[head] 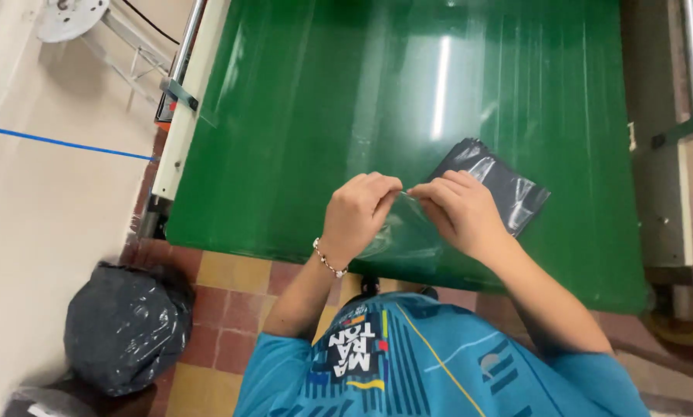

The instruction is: Packaging black plastic sheets into clear plastic bags at a workstation with a conveyor belt.

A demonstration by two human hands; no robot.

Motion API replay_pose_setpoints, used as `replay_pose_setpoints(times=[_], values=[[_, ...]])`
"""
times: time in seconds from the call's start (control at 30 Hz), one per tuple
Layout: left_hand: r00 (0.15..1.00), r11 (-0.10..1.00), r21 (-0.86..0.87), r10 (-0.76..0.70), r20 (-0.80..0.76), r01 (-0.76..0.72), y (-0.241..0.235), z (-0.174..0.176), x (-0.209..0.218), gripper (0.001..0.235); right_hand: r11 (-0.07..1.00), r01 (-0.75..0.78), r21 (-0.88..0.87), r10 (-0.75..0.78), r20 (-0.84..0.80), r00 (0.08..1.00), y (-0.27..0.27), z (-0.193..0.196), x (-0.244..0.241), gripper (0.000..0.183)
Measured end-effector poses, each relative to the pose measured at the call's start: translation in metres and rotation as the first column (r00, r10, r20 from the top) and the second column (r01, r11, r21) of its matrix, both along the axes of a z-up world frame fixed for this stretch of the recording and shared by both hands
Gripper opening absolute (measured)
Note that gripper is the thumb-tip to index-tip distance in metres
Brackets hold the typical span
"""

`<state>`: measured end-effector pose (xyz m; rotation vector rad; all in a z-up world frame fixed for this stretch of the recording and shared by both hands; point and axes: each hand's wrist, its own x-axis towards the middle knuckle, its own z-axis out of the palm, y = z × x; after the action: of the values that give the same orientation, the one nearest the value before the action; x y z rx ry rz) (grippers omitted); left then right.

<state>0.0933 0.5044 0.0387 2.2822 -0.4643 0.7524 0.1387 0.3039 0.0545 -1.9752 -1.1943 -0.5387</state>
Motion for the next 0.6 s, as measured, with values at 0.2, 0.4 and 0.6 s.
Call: replay_pose_setpoints(times=[0.2, 0.4, 0.6], values=[[0.993, 0.998, 0.058, -0.005, 0.121, -0.002, 0.041, -0.009, 0.008, 0.014, 0.994, 0.104, -0.019, -0.103, 0.051, 0.993, 0.037, -0.003, 0.002, 0.006], [0.888, 0.963, 0.227, 0.027, 0.459, -0.147, 0.064, 0.044, 0.001, 0.015, 0.978, 0.183, 0.098, -0.198, 0.172, 0.965, 0.066, -0.002, 0.007, 0.017], [0.856, 0.93, 0.315, -0.001, 0.518, -0.189, 0.076, 0.028, 0.007, 0.012, 0.976, 0.116, 0.183, -0.125, 0.042, 0.991, 0.077, -0.011, 0.014, 0.023]])
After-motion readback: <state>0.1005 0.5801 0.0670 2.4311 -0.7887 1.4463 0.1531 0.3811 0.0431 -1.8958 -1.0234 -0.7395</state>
